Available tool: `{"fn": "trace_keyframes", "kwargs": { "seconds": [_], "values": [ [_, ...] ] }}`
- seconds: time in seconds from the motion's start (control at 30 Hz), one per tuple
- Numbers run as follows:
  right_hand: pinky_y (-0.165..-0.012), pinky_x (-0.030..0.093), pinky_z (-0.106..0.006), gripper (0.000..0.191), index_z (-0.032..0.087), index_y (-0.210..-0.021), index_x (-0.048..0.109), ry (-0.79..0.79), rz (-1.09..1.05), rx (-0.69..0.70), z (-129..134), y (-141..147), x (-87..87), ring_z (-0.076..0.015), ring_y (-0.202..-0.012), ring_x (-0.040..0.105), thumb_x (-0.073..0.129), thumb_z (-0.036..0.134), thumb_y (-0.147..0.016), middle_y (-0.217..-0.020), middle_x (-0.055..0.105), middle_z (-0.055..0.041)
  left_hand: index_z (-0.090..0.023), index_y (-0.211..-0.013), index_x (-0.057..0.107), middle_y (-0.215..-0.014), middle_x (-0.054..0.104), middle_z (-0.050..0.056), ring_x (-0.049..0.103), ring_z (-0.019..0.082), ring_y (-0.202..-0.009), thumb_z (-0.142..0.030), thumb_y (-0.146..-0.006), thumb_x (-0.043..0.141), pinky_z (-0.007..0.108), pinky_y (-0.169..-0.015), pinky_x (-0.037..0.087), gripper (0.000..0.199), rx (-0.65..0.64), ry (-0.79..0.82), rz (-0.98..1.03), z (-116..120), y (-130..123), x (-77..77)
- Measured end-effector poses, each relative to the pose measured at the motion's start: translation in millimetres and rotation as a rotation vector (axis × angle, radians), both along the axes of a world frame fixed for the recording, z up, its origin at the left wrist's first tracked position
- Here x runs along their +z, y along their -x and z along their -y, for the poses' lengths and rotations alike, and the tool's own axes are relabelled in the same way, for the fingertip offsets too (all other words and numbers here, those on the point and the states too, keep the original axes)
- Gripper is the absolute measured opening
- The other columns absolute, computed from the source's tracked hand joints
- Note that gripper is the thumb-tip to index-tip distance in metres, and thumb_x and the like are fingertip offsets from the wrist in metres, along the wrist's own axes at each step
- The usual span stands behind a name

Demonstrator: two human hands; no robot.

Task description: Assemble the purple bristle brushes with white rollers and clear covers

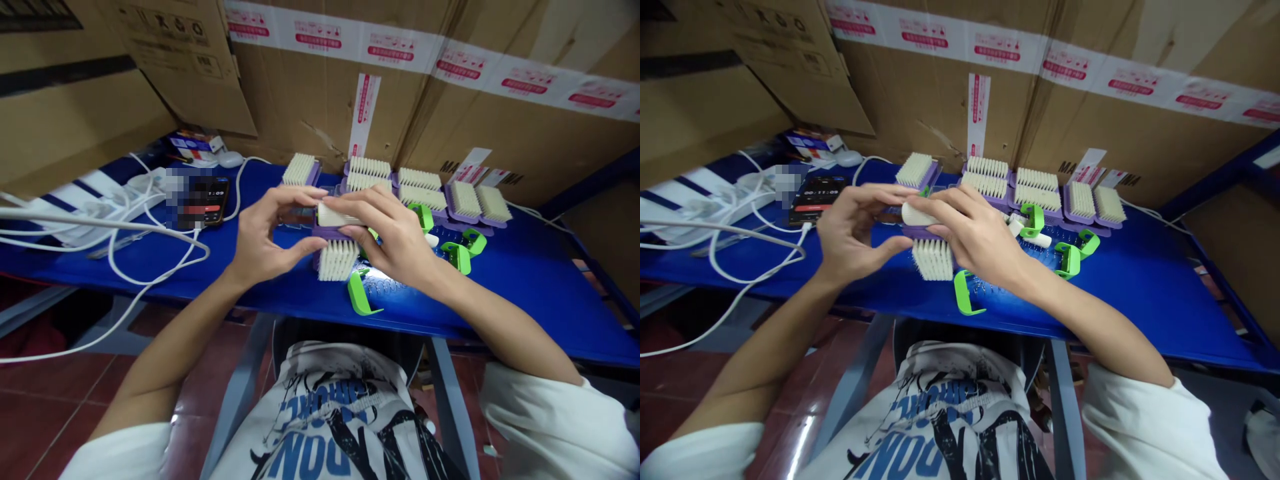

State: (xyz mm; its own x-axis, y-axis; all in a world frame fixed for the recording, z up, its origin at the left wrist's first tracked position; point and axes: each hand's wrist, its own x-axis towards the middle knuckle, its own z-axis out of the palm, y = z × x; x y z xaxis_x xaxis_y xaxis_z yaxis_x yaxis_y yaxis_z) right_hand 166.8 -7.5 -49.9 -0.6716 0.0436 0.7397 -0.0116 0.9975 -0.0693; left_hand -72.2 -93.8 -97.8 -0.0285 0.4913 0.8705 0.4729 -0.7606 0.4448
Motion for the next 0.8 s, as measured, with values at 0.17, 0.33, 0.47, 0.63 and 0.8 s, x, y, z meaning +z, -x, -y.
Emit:
{"fn": "trace_keyframes", "kwargs": {
  "seconds": [0.17,0.33,0.47,0.63,0.8],
  "values": [
    [-0.103,0.065,-0.046,0.037,0.021,-0.155,0.072,0.01,0.022,-0.014,0,-4,0.9,-0.0267,-0.122,0.077,0.061,0.024,-0.12,-0.134,0.082,-0.0131,-0.028,-0.13,0.079,-0.116,0.09,0.005,0.09,0.022,-0.098,-0.049,-0.092,0.103,0.034,-0.089,0.079,0.05,0.06,-0.002,0.093,4,-9,-14.7],
    [-0.102,0.067,-0.045,0.037,0.022,-0.153,0.075,0.031,0.002,-0.008,2,-5,1.6,-0.0255,-0.121,0.079,0.064,0.023,-0.119,-0.132,0.084,-0.0121,-0.028,-0.121,0.077,-0.116,0.086,0.006,0.087,0.022,-0.1,-0.046,-0.087,0.106,0.032,-0.083,0.078,0.048,-0.006,-0.006,0.061,1,-6,-9.4],
    [-0.102,0.068,-0.045,0.037,0.021,-0.153,0.076,0.028,-0.014,0.002,2,-3,2.3,-0.0256,-0.121,0.08,0.066,0.025,-0.118,-0.134,0.085,-0.0128,-0.027,-0.116,0.078,-0.113,0.083,0.007,0.084,0.021,-0.097,-0.044,-0.086,0.107,0.031,-0.077,0.075,0.046,-0.039,-0.012,0.017,0,-1,-0.2],
    [-0.099,0.068,-0.044,0.037,0.024,-0.154,0.077,0.02,0.011,-0.02,4,-4,5.2,-0.0253,-0.117,0.08,0.065,0.028,-0.119,-0.131,0.085,-0.0115,-0.03,-0.109,0.074,-0.101,0.077,0.004,0.076,0.02,-0.086,-0.047,-0.088,0.104,0.033,-0.067,0.068,0.041,-0.037,0.047,-0.104,0,8,12.7],
    [-0.098,0.067,-0.043,0.037,0.018,-0.151,0.079,0.007,0.082,-0.054,8,-6,11.7,-0.025,-0.114,0.078,0.063,0.024,-0.118,-0.127,0.084,-0.0126,-0.031,-0.105,0.069,-0.093,0.069,0.001,0.068,0.017,-0.077,-0.052,-0.091,0.101,0.034,-0.062,0.061,0.041,-0.051,0.073,-0.138,0,10,20.1]
  ]
}}
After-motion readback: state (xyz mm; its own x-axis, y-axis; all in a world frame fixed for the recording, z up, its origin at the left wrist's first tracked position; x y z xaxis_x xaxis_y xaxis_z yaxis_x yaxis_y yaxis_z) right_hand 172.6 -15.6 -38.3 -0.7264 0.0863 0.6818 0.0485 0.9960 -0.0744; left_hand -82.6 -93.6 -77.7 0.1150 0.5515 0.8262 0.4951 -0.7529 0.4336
